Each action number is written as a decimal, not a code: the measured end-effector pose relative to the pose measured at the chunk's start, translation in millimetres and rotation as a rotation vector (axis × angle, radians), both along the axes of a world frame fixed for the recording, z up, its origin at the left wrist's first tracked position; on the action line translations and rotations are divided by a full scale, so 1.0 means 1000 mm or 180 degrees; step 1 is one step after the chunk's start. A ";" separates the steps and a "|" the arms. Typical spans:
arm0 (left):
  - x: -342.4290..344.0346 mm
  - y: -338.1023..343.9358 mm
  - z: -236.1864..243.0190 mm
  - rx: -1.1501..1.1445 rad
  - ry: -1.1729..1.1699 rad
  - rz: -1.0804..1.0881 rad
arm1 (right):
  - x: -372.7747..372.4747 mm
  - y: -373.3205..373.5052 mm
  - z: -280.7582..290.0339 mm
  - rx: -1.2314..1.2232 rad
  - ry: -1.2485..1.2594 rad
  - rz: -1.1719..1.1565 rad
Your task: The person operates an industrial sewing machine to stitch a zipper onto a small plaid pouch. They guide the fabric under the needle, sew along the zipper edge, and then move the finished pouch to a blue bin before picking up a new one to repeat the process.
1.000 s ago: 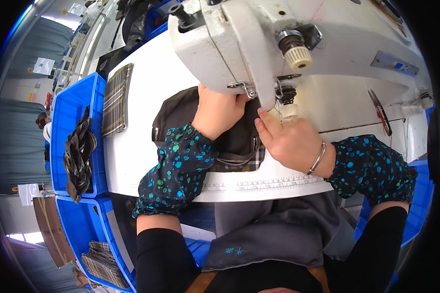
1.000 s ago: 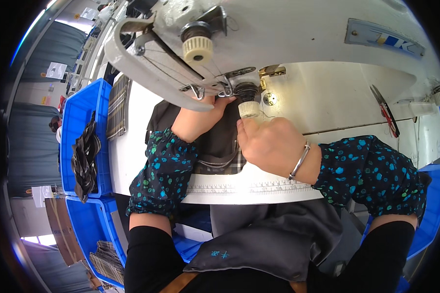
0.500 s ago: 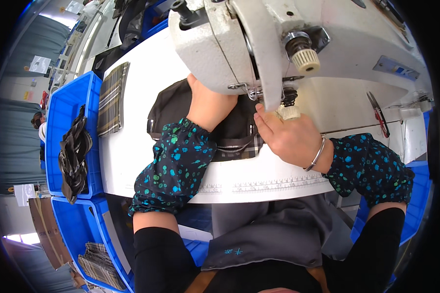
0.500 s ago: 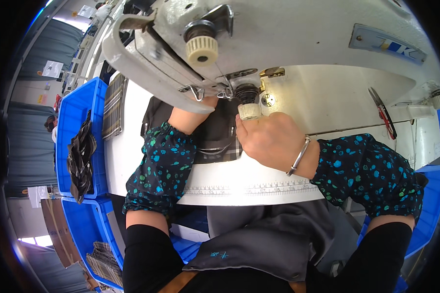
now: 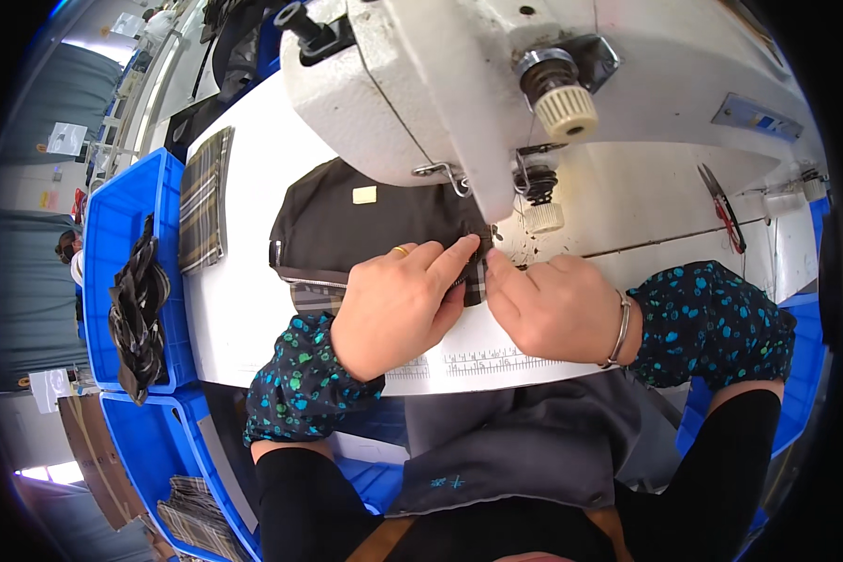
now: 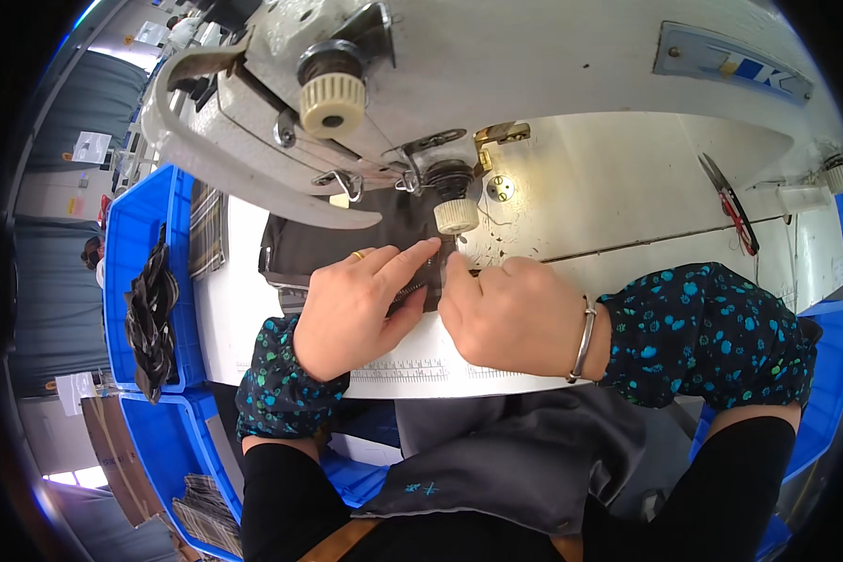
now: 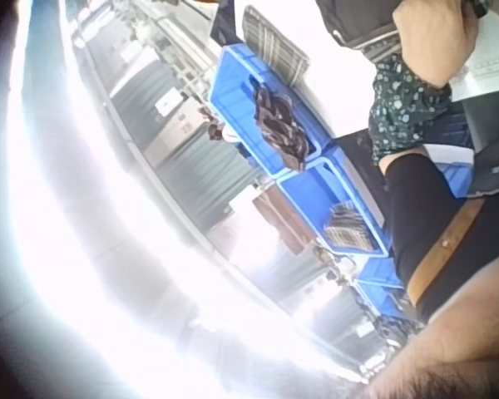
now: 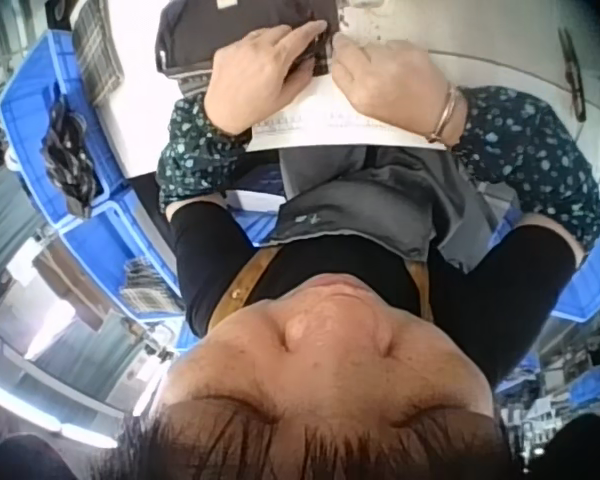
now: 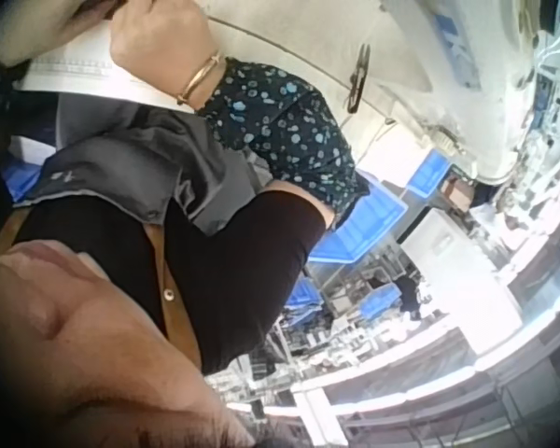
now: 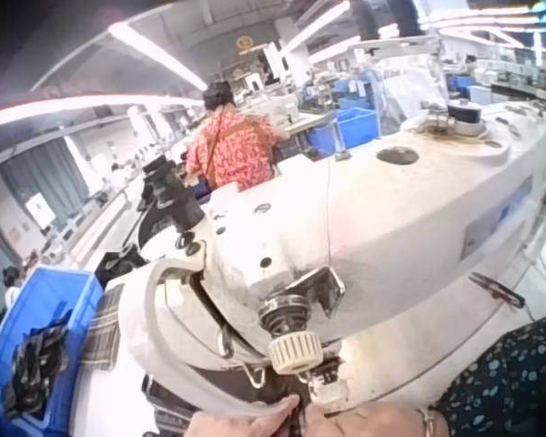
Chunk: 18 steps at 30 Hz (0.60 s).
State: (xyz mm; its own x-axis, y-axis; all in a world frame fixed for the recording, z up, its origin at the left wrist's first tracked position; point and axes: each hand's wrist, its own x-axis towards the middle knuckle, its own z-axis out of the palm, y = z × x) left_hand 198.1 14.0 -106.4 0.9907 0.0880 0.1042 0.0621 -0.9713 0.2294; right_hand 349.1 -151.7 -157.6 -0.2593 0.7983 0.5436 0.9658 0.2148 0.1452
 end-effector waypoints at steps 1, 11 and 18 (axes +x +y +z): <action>0.000 0.000 0.000 0.0009 -0.0025 0.0005 | 0.001 0.000 0.000 -0.0037 0.0039 0.0070; 0.005 -0.010 -0.012 -0.0163 -0.0396 0.0128 | -0.005 -0.002 0.003 -0.0327 0.0345 0.0248; 0.007 -0.014 -0.012 -0.0350 -0.0396 0.0156 | -0.010 -0.005 -0.001 -0.0333 0.0257 0.0256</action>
State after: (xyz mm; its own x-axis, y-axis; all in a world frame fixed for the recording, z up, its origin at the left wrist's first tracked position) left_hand 205.2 0.3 -118.7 0.9650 0.1533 0.2129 0.0731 -0.9365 0.3429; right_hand 339.1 -157.0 -158.9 -0.2834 0.8301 0.4802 0.9525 0.3017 0.0407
